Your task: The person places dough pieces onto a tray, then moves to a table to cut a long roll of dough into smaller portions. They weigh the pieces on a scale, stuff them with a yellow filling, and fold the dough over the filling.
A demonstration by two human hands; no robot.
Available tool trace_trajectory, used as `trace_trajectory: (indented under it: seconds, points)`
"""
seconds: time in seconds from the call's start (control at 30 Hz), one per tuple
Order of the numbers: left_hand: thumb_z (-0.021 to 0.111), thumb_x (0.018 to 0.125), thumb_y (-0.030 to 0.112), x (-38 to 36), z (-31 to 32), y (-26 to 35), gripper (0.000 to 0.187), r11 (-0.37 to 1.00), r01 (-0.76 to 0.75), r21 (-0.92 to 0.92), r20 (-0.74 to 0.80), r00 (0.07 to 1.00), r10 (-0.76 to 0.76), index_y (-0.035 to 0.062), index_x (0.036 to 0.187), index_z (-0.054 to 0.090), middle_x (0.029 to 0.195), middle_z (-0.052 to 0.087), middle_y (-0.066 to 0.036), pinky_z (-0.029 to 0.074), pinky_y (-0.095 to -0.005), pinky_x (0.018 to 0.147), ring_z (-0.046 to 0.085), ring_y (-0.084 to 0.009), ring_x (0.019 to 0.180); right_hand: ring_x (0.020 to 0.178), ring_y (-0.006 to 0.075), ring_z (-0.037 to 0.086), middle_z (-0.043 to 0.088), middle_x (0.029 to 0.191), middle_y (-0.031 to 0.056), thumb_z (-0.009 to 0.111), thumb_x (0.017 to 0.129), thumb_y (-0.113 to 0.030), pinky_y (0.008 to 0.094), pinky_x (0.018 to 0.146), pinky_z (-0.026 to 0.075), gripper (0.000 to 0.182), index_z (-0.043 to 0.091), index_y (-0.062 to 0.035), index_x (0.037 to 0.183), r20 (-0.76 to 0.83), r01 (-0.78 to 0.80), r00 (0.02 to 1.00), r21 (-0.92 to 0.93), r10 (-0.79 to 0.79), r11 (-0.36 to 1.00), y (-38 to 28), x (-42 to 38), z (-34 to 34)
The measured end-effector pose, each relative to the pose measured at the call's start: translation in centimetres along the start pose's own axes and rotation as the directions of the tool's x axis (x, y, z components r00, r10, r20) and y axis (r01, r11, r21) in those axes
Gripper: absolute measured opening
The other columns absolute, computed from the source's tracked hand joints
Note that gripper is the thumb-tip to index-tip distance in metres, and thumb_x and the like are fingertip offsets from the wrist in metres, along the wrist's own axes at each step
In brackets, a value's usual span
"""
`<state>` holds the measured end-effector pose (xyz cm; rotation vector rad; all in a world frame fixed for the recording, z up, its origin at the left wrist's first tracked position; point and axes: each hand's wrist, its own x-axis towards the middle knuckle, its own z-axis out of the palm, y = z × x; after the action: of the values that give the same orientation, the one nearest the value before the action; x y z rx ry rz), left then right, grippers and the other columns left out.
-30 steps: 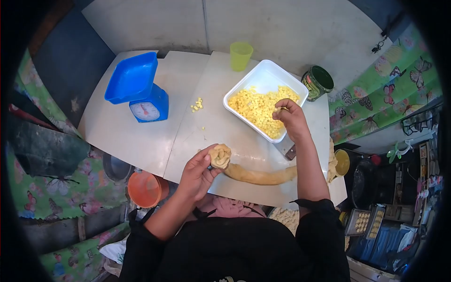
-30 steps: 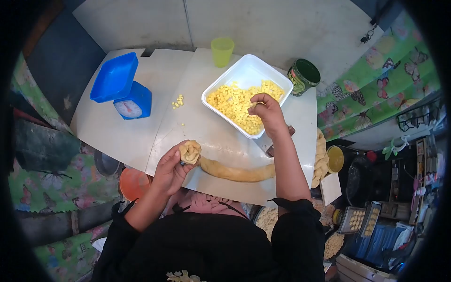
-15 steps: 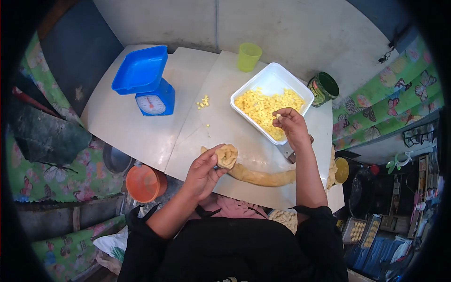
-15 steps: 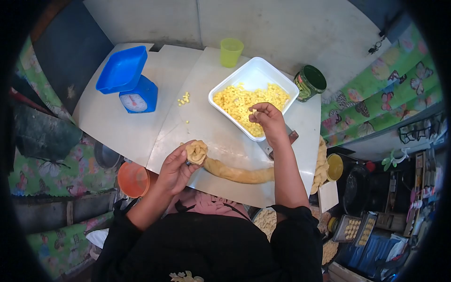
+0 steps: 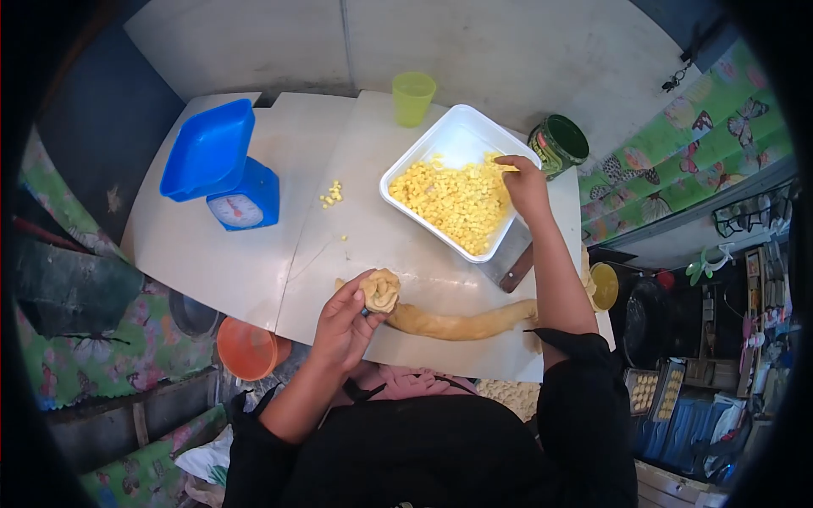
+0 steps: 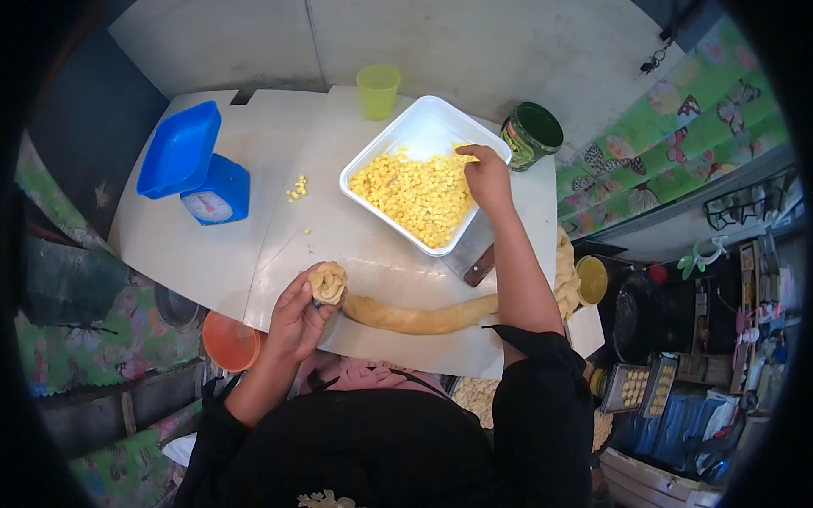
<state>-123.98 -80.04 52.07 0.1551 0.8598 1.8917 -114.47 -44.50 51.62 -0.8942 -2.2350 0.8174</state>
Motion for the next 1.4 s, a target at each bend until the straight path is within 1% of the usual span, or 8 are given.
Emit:
trace_trajectory:
  seconds: [0.03,0.17,0.4,0.57,0.77,1.1,1.3,1.4]
  points:
    - [0.048,0.095,0.017,0.2,-0.2,-0.1,0.04,1.0,-0.008,-0.005,-0.003,1.0,0.008,-0.0031,0.129,0.042,0.122,0.053,-0.017,0.052,-0.0342,0.087,0.058,-0.0284,0.106,0.082,0.0272,0.064,0.066,0.09,0.0145,0.055,0.076,-0.001,0.0333,0.076,0.049,0.026,0.066,-0.0059,0.098,0.049,-0.03,0.998,0.004,0.03,1.0,0.1,0.1,0.3]
    - [0.048,0.095,0.018,1.0,-0.4,-0.1,0.041,1.0,0.001,-0.009,-0.02,1.0,-0.001,-0.0032,0.13,0.042,0.121,0.053,-0.017,0.052,-0.0347,0.088,0.058,-0.0288,0.106,0.082,0.0279,0.063,0.067,0.09,0.0116,0.056,0.077,-0.003,0.0352,0.075,0.05,0.019,0.068,-0.0073,0.091,0.261,-0.04,0.962,-0.172,0.085,0.984,-0.2,0.6,0.7]
    - [0.048,0.095,0.018,2.8,-0.6,0.1,0.042,0.999,0.031,-0.02,-0.013,0.999,-0.032,-0.0031,0.13,0.041,0.122,0.053,-0.017,0.051,-0.0354,0.089,0.057,-0.0291,0.107,0.082,0.0299,0.063,0.066,0.089,0.013,0.057,0.077,-0.006,0.0359,0.074,0.049,0.016,0.069,-0.0073,0.088,0.262,0.048,0.965,-0.279,0.027,0.959,2.2,3.8,1.4]
    - [0.048,0.095,0.019,3.9,0.1,0.2,0.042,0.998,0.058,0.008,-0.031,0.998,-0.058,-0.003,0.13,0.041,0.122,0.052,-0.017,0.049,-0.0366,0.092,0.056,-0.0294,0.109,0.083,0.0274,0.063,0.066,0.091,0.0103,0.066,0.069,-0.012,0.0365,0.073,0.049,0.024,0.068,-0.0088,0.093,0.565,0.097,0.806,-0.421,0.177,0.902,2.2,4.2,1.3]
    - [0.048,0.095,0.019,4.7,-0.4,0.2,0.041,0.997,0.074,-0.004,-0.035,0.997,-0.074,-0.0021,0.13,0.041,0.122,0.053,-0.017,0.05,-0.0364,0.091,0.057,-0.0288,0.108,0.085,0.0268,0.062,0.064,0.087,0.0124,0.064,0.067,-0.009,0.0356,0.074,0.048,0.02,0.064,-0.0057,0.086,0.442,-0.038,0.885,-0.252,0.15,0.967,2.0,4.1,0.7]
    - [0.047,0.095,0.018,5.0,-0.6,0.4,0.041,0.998,0.065,-0.002,-0.056,0.996,-0.065,-0.0027,0.13,0.042,0.122,0.053,-0.017,0.051,-0.0352,0.089,0.058,-0.0284,0.107,0.08,0.0255,0.061,0.062,0.088,0.0137,0.058,0.069,-0.003,0.0333,0.072,0.048,0.02,0.065,-0.004,0.088,0.132,0.067,0.991,-0.249,-0.034,0.966,3.6,4.9,0.3]
    - [0.048,0.095,0.018,5.3,-0.5,0.4,0.042,0.997,0.074,-0.011,-0.042,0.996,-0.074,-0.0032,0.13,0.041,0.122,0.053,-0.017,0.05,-0.0355,0.09,0.057,-0.0286,0.107,0.082,0.0275,0.061,0.062,0.088,0.0119,0.058,0.069,-0.002,0.0353,0.073,0.048,0.022,0.067,-0.0063,0.089,0.383,-0.007,0.896,-0.497,0.227,0.868,3.0,5.1,-0.1]
    - [0.048,0.095,0.018,5.5,-0.4,0.7,0.042,0.997,0.073,0.01,-0.052,0.996,-0.072,-0.0036,0.13,0.041,0.122,0.053,-0.017,0.05,-0.0362,0.091,0.057,-0.0286,0.108,0.082,0.0277,0.06,0.061,0.085,0.0106,0.059,0.069,-0.005,0.0356,0.073,0.048,0.017,0.067,-0.0068,0.083,0.383,0.103,0.916,-0.504,0.115,0.858,4.6,5.5,0.0]
